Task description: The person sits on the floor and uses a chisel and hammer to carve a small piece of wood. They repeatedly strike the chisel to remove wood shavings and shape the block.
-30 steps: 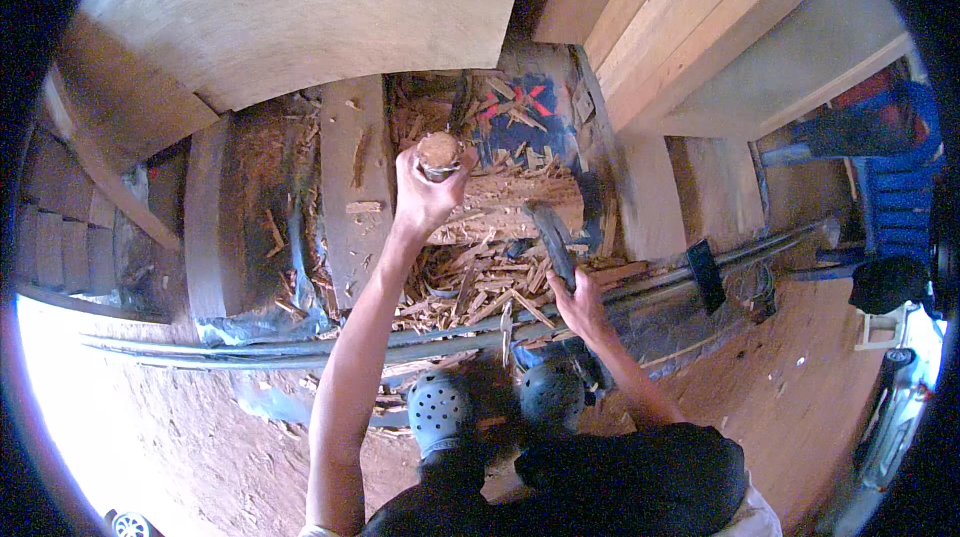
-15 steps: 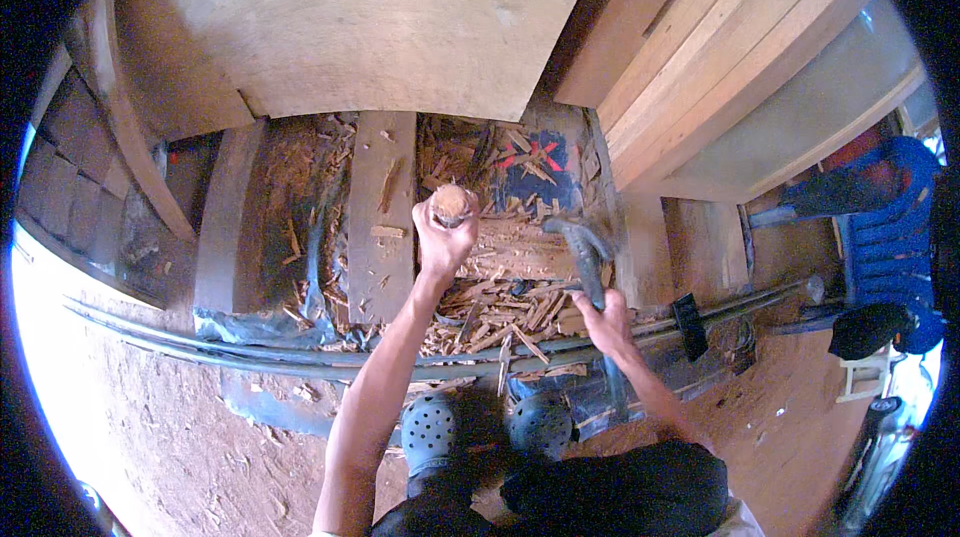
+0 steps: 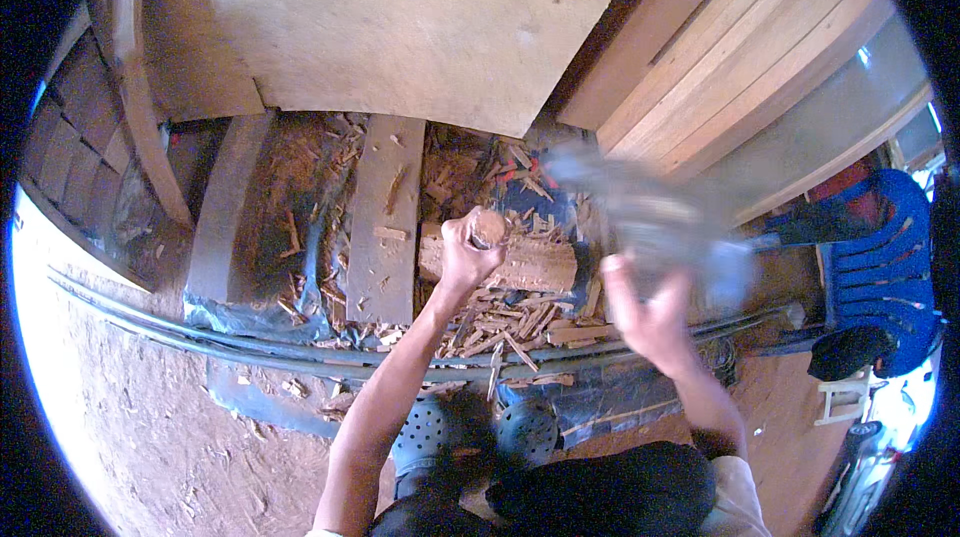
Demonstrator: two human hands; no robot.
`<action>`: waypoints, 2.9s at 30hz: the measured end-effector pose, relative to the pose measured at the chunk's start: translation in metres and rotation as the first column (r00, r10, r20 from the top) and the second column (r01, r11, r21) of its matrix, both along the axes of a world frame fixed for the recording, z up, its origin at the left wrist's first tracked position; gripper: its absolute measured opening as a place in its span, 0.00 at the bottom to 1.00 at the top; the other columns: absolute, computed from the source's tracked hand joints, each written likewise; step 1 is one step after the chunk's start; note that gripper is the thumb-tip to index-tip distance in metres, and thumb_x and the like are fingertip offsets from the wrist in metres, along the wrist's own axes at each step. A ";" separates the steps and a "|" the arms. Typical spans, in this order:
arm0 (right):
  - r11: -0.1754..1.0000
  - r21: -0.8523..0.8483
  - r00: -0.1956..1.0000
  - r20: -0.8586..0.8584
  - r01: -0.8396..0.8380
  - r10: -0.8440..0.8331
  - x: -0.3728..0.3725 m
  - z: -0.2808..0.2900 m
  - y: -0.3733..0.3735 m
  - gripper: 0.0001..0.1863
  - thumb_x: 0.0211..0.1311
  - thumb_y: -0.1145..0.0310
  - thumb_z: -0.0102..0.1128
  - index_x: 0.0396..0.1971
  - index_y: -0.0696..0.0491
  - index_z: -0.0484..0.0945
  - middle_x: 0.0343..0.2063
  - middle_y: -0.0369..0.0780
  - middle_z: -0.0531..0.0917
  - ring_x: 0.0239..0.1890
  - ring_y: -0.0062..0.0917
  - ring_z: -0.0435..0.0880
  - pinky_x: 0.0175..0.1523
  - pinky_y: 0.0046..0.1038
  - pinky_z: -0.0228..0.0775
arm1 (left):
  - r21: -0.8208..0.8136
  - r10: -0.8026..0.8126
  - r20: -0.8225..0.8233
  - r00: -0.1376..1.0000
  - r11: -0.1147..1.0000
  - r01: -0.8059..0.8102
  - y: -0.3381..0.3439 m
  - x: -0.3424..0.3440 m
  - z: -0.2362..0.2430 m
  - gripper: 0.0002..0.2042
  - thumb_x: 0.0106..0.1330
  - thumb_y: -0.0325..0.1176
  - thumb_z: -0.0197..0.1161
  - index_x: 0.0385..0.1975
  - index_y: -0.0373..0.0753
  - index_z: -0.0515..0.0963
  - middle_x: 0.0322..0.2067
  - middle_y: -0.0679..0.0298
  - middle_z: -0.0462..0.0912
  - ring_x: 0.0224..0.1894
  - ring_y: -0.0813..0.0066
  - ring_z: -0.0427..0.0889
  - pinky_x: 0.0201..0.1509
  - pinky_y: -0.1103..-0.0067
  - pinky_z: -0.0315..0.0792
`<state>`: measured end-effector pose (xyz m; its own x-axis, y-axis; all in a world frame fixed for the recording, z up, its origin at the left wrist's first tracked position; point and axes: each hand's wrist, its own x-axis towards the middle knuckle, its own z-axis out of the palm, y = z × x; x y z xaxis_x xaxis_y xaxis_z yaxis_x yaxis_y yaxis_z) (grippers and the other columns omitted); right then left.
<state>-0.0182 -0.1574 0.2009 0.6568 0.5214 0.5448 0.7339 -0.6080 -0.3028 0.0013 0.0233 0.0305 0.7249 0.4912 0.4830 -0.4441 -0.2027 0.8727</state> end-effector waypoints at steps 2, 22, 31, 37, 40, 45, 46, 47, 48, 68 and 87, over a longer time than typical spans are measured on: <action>0.913 -0.382 0.836 -0.448 0.142 -0.317 -0.001 -0.021 0.005 0.12 0.55 0.66 0.57 0.22 0.59 0.69 0.14 0.35 0.70 0.16 0.21 0.69 0.21 0.29 0.60 | -0.028 -0.044 -0.011 0.999 0.999 0.044 0.000 -0.001 0.001 0.06 0.42 0.24 0.59 0.21 0.33 0.73 0.14 0.66 0.73 0.17 0.87 0.66 0.23 0.83 0.65; 0.918 -0.367 0.623 -0.686 0.152 -0.377 0.021 -0.021 -0.019 0.11 0.50 0.67 0.57 0.17 0.57 0.69 0.14 0.36 0.72 0.17 0.17 0.68 0.22 0.28 0.60 | 0.032 -0.199 -0.147 0.969 0.978 0.206 0.001 0.004 -0.007 0.07 0.40 0.27 0.60 0.20 0.36 0.72 0.15 0.58 0.72 0.16 0.70 0.71 0.24 0.76 0.67; 0.949 -0.037 0.744 -0.611 0.313 -0.270 0.021 -0.021 -0.032 0.18 0.51 0.59 0.58 0.33 0.61 0.71 0.25 0.45 0.77 0.25 0.34 0.76 0.33 0.37 0.69 | 0.040 -0.176 -0.097 0.980 0.983 0.181 -0.002 0.007 -0.015 0.08 0.40 0.25 0.61 0.22 0.33 0.71 0.16 0.57 0.74 0.17 0.78 0.70 0.24 0.79 0.68; 0.940 -0.298 0.509 -0.791 0.164 -0.340 0.029 -0.061 -0.046 0.16 0.49 0.60 0.57 0.22 0.61 0.73 0.18 0.42 0.75 0.21 0.27 0.74 0.27 0.35 0.65 | 0.190 -0.079 -0.070 0.994 0.978 0.091 -0.004 0.004 -0.018 0.07 0.40 0.27 0.61 0.21 0.35 0.73 0.15 0.58 0.74 0.15 0.72 0.68 0.24 0.78 0.68; 0.926 -0.194 0.293 -0.910 0.323 -0.293 0.010 -0.087 -0.062 0.14 0.49 0.63 0.57 0.20 0.60 0.74 0.16 0.40 0.76 0.21 0.26 0.74 0.28 0.34 0.66 | -0.083 -0.250 -0.100 0.963 0.967 0.242 -0.005 0.015 -0.021 0.07 0.42 0.27 0.61 0.23 0.35 0.73 0.18 0.61 0.74 0.19 0.76 0.69 0.27 0.78 0.68; 0.881 -0.342 0.547 -0.691 0.328 -0.472 -0.001 -0.151 -0.062 0.18 0.47 0.59 0.59 0.13 0.59 0.69 0.09 0.39 0.71 0.15 0.26 0.73 0.23 0.35 0.63 | 0.009 -0.230 -0.150 0.962 0.972 0.234 -0.001 0.028 -0.011 0.04 0.43 0.21 0.57 0.21 0.32 0.74 0.17 0.66 0.76 0.21 0.87 0.70 0.26 0.82 0.68; 0.890 -0.345 0.550 -0.700 0.299 -0.456 -0.001 -0.162 -0.060 0.16 0.48 0.61 0.59 0.14 0.58 0.70 0.10 0.40 0.72 0.15 0.28 0.74 0.23 0.35 0.64 | 0.054 -0.185 -0.175 0.967 0.979 0.197 0.002 0.029 -0.008 0.04 0.43 0.21 0.57 0.21 0.32 0.74 0.17 0.65 0.76 0.22 0.87 0.70 0.26 0.82 0.69; 0.866 -0.409 0.520 -0.692 0.288 -0.500 0.000 -0.171 -0.058 0.14 0.49 0.63 0.59 0.15 0.58 0.70 0.11 0.41 0.74 0.15 0.29 0.75 0.23 0.35 0.65 | 0.041 -0.182 -0.195 0.964 0.980 0.194 0.004 0.030 -0.005 0.04 0.43 0.21 0.57 0.21 0.32 0.74 0.17 0.66 0.76 0.22 0.87 0.70 0.27 0.82 0.69; 0.819 -0.496 0.493 -0.656 0.288 -0.571 0.000 -0.179 -0.056 0.13 0.50 0.65 0.59 0.16 0.57 0.70 0.12 0.42 0.75 0.15 0.30 0.76 0.22 0.36 0.65 | 0.066 -0.153 -0.199 0.968 0.983 0.169 0.006 0.033 -0.003 0.04 0.43 0.22 0.57 0.21 0.32 0.74 0.17 0.66 0.76 0.22 0.87 0.71 0.27 0.82 0.69; 0.868 -0.384 0.460 -0.737 0.316 -0.494 -0.005 -0.241 -0.079 0.18 0.49 0.63 0.61 0.26 0.66 0.72 0.21 0.54 0.77 0.27 0.46 0.79 0.31 0.42 0.69 | 0.088 -0.071 -0.330 0.941 0.991 0.105 0.017 0.099 -0.017 0.07 0.48 0.29 0.61 0.23 0.31 0.76 0.17 0.61 0.77 0.19 0.80 0.71 0.26 0.76 0.69; 0.786 -0.480 0.408 -0.675 0.390 -0.615 -0.015 -0.261 -0.076 0.21 0.49 0.58 0.61 0.30 0.63 0.70 0.24 0.52 0.76 0.29 0.44 0.77 0.34 0.42 0.67 | -0.220 -0.046 -0.321 0.946 0.975 -0.028 0.072 0.084 -0.038 0.08 0.53 0.29 0.59 0.16 0.35 0.69 0.11 0.68 0.69 0.12 0.80 0.67 0.16 0.80 0.62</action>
<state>-0.0329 -0.2336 -0.0606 0.9209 -0.0307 -0.3887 -0.1878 -0.9085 -0.3732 0.0853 0.0952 -0.0074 0.8283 0.5506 0.1038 -0.1322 0.0120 0.9912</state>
